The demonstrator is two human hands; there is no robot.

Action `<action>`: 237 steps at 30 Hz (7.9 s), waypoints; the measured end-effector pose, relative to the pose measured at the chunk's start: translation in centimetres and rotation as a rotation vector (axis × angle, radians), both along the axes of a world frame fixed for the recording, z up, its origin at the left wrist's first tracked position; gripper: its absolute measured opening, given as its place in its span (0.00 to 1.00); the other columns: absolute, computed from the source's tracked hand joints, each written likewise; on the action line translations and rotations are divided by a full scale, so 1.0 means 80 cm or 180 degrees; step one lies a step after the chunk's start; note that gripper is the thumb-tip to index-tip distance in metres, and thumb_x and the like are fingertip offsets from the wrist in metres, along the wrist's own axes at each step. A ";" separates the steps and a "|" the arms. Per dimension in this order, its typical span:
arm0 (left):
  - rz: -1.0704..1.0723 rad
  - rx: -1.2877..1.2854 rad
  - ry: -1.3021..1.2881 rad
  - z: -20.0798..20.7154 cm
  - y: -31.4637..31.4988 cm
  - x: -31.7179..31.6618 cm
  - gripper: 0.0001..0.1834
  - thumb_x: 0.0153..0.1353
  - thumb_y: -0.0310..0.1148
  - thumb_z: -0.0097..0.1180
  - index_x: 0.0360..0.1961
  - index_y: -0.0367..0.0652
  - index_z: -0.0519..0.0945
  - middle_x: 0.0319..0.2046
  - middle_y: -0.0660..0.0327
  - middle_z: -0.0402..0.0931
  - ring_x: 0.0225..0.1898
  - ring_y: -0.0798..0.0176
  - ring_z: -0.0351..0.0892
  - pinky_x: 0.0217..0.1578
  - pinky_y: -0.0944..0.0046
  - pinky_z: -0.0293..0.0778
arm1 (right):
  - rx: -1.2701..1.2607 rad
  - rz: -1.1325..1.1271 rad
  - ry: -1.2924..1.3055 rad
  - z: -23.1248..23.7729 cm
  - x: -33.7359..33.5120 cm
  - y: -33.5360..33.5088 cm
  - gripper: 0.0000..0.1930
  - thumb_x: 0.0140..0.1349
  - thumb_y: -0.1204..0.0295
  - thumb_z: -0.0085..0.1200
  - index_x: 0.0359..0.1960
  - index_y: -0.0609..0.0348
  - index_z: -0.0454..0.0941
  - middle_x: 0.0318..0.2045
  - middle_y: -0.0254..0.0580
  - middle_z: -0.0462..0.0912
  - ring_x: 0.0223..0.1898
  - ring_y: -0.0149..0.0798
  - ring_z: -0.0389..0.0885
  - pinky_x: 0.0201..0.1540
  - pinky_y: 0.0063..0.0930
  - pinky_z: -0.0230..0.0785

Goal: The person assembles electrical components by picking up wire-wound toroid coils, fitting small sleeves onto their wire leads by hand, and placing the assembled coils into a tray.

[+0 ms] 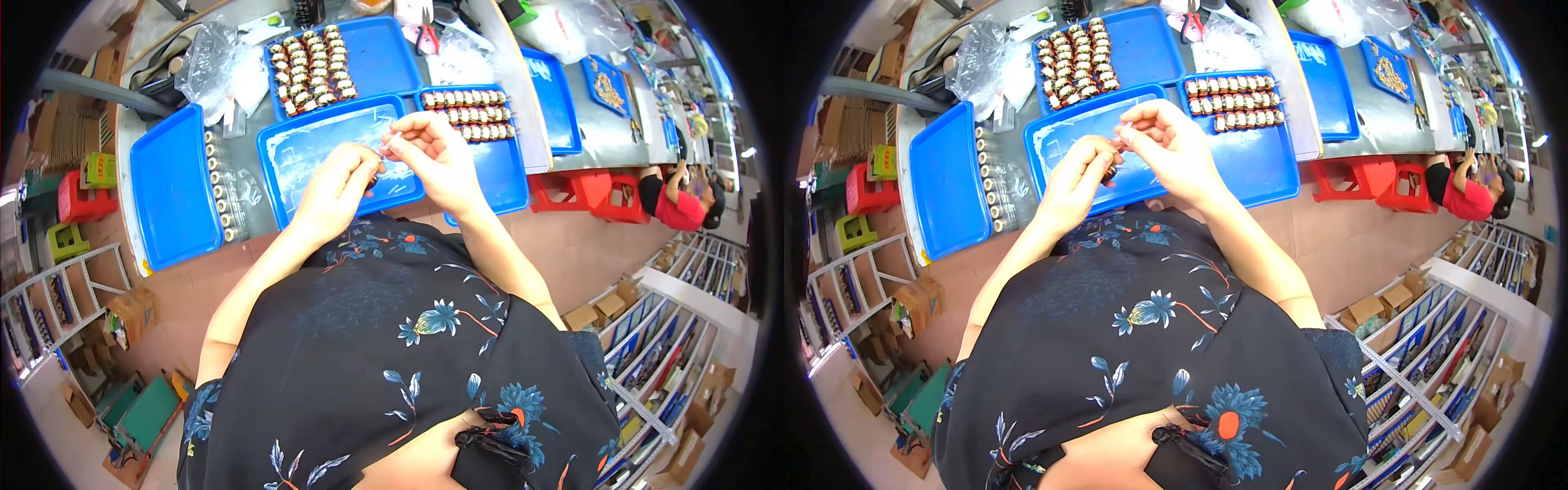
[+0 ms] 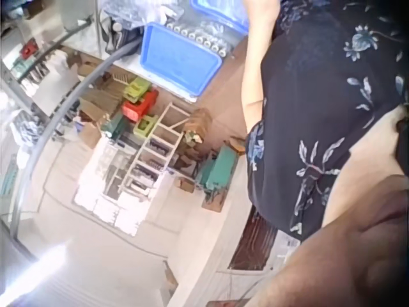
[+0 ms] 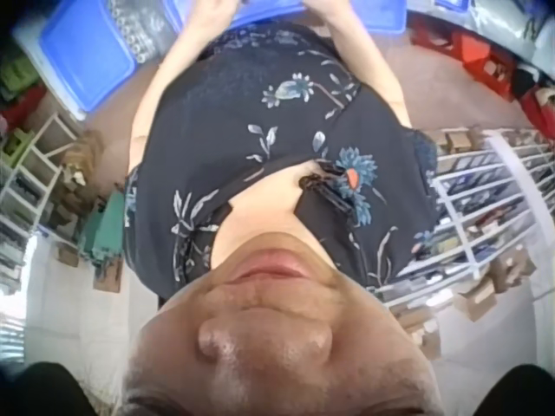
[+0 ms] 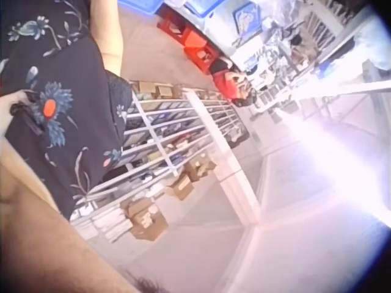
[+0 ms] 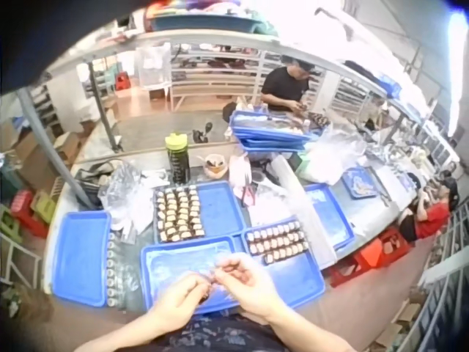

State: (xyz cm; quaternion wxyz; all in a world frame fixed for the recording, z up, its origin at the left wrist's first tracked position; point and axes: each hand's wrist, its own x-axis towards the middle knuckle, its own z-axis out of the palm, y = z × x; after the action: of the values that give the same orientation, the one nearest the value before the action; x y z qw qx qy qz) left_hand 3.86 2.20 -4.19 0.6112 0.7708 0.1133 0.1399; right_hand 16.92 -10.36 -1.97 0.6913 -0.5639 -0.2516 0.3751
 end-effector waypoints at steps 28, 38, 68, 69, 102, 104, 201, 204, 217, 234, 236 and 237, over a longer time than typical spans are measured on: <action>-0.0741 -0.3530 0.1121 0.009 0.001 0.014 0.15 0.68 0.45 0.49 0.42 0.46 0.76 0.42 0.61 0.77 0.31 0.73 0.74 0.33 0.63 0.82 | -0.0047 0.0436 -0.0109 0.009 0.026 -0.022 0.10 0.63 0.75 0.56 0.43 0.65 0.72 0.36 0.41 0.79 0.36 0.30 0.81 0.34 0.23 0.77; -0.0915 -0.4098 0.1211 0.015 0.001 0.016 0.12 0.69 0.44 0.46 0.38 0.47 0.74 0.38 0.61 0.75 0.24 0.76 0.69 0.29 0.68 0.83 | -0.0144 0.0621 -0.0188 0.005 0.036 -0.018 0.10 0.62 0.73 0.57 0.44 0.62 0.74 0.38 0.39 0.82 0.38 0.27 0.81 0.33 0.18 0.73; -0.1183 -0.4508 0.1277 0.004 0.000 0.012 0.12 0.70 0.43 0.44 0.39 0.46 0.73 0.37 0.62 0.71 0.22 0.78 0.65 0.29 0.68 0.84 | -0.0236 0.1017 -0.0030 0.003 0.042 -0.015 0.11 0.62 0.72 0.58 0.43 0.62 0.74 0.36 0.38 0.81 0.38 0.28 0.81 0.40 0.21 0.74; -0.1207 -0.4575 0.1243 0.002 0.001 0.012 0.12 0.70 0.43 0.44 0.39 0.46 0.73 0.37 0.62 0.70 0.22 0.78 0.65 0.29 0.68 0.84 | -0.0232 0.1054 -0.0027 0.002 0.042 -0.015 0.11 0.62 0.71 0.58 0.43 0.62 0.74 0.36 0.38 0.81 0.39 0.28 0.81 0.40 0.22 0.74; -0.1610 -0.4667 0.1126 -0.017 -0.004 -0.005 0.12 0.69 0.44 0.47 0.38 0.47 0.74 0.38 0.62 0.76 0.21 0.76 0.69 0.35 0.60 0.83 | -0.0442 0.2138 -0.0120 0.023 0.053 -0.005 0.07 0.64 0.73 0.54 0.42 0.61 0.74 0.33 0.34 0.78 0.35 0.26 0.77 0.41 0.23 0.74; -0.1617 -0.4657 0.1126 -0.017 -0.004 -0.007 0.12 0.69 0.44 0.47 0.37 0.48 0.74 0.38 0.62 0.76 0.21 0.76 0.68 0.35 0.60 0.83 | -0.0425 0.2184 -0.0144 0.023 0.052 -0.005 0.07 0.64 0.73 0.54 0.42 0.61 0.74 0.33 0.34 0.78 0.35 0.26 0.77 0.41 0.23 0.74; 0.0497 0.1029 -0.0877 0.043 -0.031 -0.020 0.09 0.49 0.27 0.66 0.34 0.44 0.84 0.48 0.54 0.78 0.49 0.54 0.79 0.48 0.59 0.74 | 0.0456 0.0403 0.0416 -0.013 -0.021 -0.055 0.22 0.59 0.82 0.57 0.53 0.64 0.63 0.51 0.47 0.71 0.50 0.41 0.78 0.51 0.33 0.75; 0.0488 0.1044 -0.0935 0.040 -0.033 -0.023 0.10 0.49 0.27 0.66 0.35 0.44 0.84 0.48 0.54 0.78 0.49 0.54 0.79 0.48 0.59 0.75 | 0.0480 0.0406 0.0366 -0.013 -0.022 -0.057 0.22 0.58 0.83 0.57 0.52 0.65 0.64 0.51 0.47 0.71 0.50 0.41 0.77 0.51 0.32 0.74; 0.0588 0.0561 -0.0857 0.031 -0.044 -0.029 0.09 0.48 0.25 0.65 0.34 0.43 0.85 0.49 0.52 0.78 0.44 0.57 0.82 0.42 0.63 0.78 | 0.0632 0.0149 -0.0141 -0.017 -0.036 -0.058 0.18 0.58 0.85 0.56 0.48 0.65 0.66 0.47 0.47 0.74 0.48 0.39 0.79 0.52 0.33 0.76; 0.0767 0.0260 -0.0774 0.017 -0.052 -0.023 0.08 0.51 0.24 0.64 0.34 0.40 0.84 0.44 0.52 0.80 0.43 0.58 0.82 0.41 0.63 0.78 | 0.0385 0.0111 0.0101 -0.029 -0.040 -0.059 0.14 0.62 0.82 0.53 0.47 0.66 0.64 0.47 0.52 0.76 0.44 0.39 0.81 0.49 0.32 0.77; 0.0732 0.0174 -0.0729 0.019 -0.053 -0.023 0.07 0.53 0.22 0.62 0.35 0.38 0.83 0.46 0.52 0.78 0.43 0.61 0.82 0.42 0.65 0.78 | 0.0358 0.0104 0.0132 -0.029 -0.040 -0.057 0.14 0.62 0.82 0.53 0.47 0.67 0.64 0.47 0.52 0.76 0.44 0.39 0.81 0.48 0.32 0.77; 0.0683 0.0089 -0.0689 0.019 -0.054 -0.023 0.07 0.55 0.20 0.60 0.35 0.35 0.83 0.48 0.53 0.76 0.42 0.64 0.81 0.43 0.68 0.79 | 0.0243 0.0078 0.0189 -0.027 -0.040 -0.056 0.14 0.63 0.81 0.53 0.47 0.67 0.64 0.47 0.51 0.76 0.44 0.39 0.81 0.48 0.32 0.77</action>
State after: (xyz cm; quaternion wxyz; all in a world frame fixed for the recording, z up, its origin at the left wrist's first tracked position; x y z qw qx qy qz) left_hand 2.03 -2.10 -2.63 0.5905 0.7431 0.1265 0.2883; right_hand 13.70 -14.87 -4.17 0.7148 -0.5227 -0.2520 0.3903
